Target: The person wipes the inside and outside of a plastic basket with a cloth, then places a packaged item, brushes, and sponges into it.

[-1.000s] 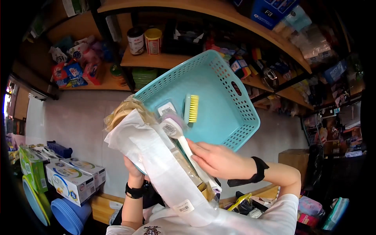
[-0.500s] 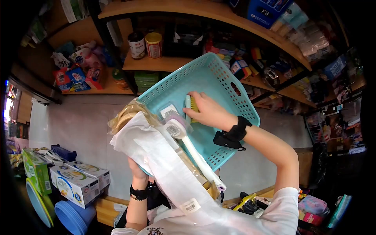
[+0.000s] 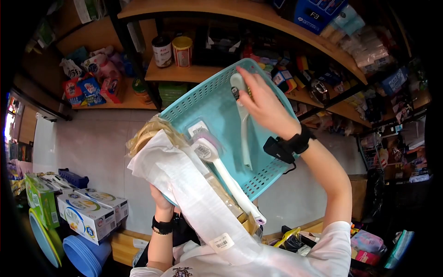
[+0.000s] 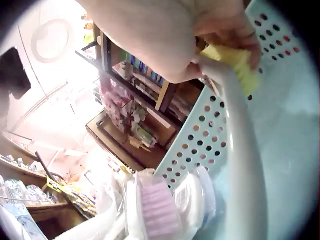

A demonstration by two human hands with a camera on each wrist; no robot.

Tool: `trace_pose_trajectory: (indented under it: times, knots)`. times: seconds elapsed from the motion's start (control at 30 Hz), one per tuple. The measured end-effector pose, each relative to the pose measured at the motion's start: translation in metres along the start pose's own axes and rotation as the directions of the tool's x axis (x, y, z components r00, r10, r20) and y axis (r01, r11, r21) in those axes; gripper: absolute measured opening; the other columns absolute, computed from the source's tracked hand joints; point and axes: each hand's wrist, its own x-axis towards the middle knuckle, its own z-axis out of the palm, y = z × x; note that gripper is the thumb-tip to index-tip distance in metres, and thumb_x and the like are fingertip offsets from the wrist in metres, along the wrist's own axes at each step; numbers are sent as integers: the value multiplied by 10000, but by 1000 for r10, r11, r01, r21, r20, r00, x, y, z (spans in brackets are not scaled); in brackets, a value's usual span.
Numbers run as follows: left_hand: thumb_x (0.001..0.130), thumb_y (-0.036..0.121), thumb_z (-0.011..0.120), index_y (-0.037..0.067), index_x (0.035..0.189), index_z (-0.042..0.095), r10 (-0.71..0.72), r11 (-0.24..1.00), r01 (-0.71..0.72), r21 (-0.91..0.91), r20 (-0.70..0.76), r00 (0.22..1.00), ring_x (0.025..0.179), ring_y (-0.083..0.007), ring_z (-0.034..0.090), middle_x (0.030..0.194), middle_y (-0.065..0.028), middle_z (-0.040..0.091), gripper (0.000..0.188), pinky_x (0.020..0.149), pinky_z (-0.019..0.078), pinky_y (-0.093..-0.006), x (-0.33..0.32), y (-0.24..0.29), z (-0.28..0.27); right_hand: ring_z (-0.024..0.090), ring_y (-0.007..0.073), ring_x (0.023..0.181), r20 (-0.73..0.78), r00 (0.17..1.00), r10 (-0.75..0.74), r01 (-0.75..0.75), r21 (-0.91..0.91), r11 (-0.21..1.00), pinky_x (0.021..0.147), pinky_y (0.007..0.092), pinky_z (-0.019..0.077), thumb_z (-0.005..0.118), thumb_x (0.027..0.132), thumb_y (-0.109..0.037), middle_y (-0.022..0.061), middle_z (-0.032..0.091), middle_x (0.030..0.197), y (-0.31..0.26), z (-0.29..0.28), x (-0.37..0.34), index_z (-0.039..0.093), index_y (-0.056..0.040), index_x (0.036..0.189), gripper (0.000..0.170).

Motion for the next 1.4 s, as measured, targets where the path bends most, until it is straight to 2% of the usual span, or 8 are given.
trace_pose_trajectory:
  times: [0.07,0.1,0.23,0.37,0.83,0.93,1.03,1.4]
  knots:
    - [887,540,333,-1,1318,330,-7,1000,7,1,8,1000,1170,-255,449,1289,-134,441,692,990,359,-371,0,0,0,547,274,912,56,998,36,-38,40,998,798,322,426,458,879,-139,168,516,1055,1,-12,5,328,-2,1312,472]
    - [885,542,334,-1,1318,331,-7,1000,6,6,17,1000,1170,-255,449,1290,-133,441,694,990,359,-372,0,0,0,581,200,850,258,958,126,-192,249,949,767,294,447,438,900,-168,136,562,996,-7,-21,7,328,-3,1311,457]
    - [878,555,338,4,1316,339,-10,1000,9,16,34,999,1172,-255,449,1288,-131,446,703,989,359,-375,1,2,1,594,162,825,595,781,189,-362,185,914,752,282,470,433,902,-205,120,577,965,5,3,-14,356,17,1260,429]
    - [871,566,344,8,1313,348,0,1000,0,19,12,1000,1169,-255,452,1284,-130,451,711,989,361,-375,1,-1,-2,527,347,956,500,861,93,-157,88,984,869,378,413,441,892,-237,246,491,1067,-5,26,-40,424,36,1202,413]
    - [875,553,337,1,1311,339,6,999,-6,-40,0,1000,1155,-258,463,1276,-134,453,703,985,368,-375,2,-6,-11,567,384,751,722,662,203,-206,-85,975,701,405,455,496,841,-223,314,554,841,-40,15,-65,206,168,1292,664]
    - [880,547,339,1,1312,340,3,999,-1,-34,71,997,1153,-256,465,1276,-135,453,696,985,369,-373,3,-4,-7,566,376,752,715,684,145,-213,6,977,697,407,454,486,823,-190,290,552,814,-29,16,-73,240,128,1307,629]
    - [896,523,276,11,1309,350,-31,999,30,-14,-59,998,1107,-268,505,1246,-140,479,662,946,418,-387,1,-2,1,568,365,749,816,565,121,-177,-23,984,694,408,452,480,812,-183,260,549,781,-27,9,-71,298,72,1313,591]
    - [874,560,345,4,1310,347,-48,979,48,-199,3,999,1139,-260,480,1266,-138,464,707,984,378,-377,3,-8,-12,517,379,883,556,817,154,-316,208,926,815,380,429,478,831,-172,247,497,977,-44,41,-88,460,63,1127,378]
